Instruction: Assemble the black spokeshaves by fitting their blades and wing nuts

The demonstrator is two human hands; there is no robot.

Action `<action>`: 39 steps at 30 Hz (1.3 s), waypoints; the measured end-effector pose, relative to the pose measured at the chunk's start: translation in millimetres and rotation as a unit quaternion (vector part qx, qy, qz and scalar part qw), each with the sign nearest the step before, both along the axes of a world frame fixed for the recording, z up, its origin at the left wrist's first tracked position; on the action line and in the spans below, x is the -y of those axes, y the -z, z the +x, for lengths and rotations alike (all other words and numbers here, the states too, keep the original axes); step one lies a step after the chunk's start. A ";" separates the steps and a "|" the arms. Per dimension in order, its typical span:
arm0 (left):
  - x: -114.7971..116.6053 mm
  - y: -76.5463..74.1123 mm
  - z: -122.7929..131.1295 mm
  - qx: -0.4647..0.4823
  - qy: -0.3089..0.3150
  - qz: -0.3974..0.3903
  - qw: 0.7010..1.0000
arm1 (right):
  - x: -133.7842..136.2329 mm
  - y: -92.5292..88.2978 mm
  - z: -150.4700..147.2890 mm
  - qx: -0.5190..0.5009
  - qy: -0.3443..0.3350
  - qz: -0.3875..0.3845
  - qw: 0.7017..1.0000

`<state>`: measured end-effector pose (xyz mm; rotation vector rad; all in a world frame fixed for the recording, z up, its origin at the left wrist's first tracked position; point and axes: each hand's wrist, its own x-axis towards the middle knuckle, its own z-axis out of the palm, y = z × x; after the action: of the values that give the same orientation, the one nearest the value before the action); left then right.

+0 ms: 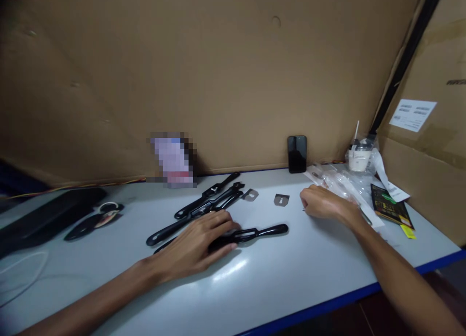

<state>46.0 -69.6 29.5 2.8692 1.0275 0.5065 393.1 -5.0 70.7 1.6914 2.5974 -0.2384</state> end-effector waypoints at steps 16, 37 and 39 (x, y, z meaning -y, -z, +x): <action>-4.2 -0.2 -0.8 0.038 0.009 -0.060 0.997 | 8.8 23.7 -54.1 -0.064 -0.001 0.101 0.993; 12.4 1.3 14.1 0.109 -0.045 -0.144 0.983 | 2.4 22.5 -44.6 -0.119 -0.002 0.009 0.993; 11.3 2.0 13.7 0.106 -0.040 -0.137 0.984 | 2.2 20.3 -43.3 -0.111 -0.003 0.001 0.994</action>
<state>59.7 -80.9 27.5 2.4828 1.0838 0.6064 349.7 -7.2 50.5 1.7496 2.7561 -0.4504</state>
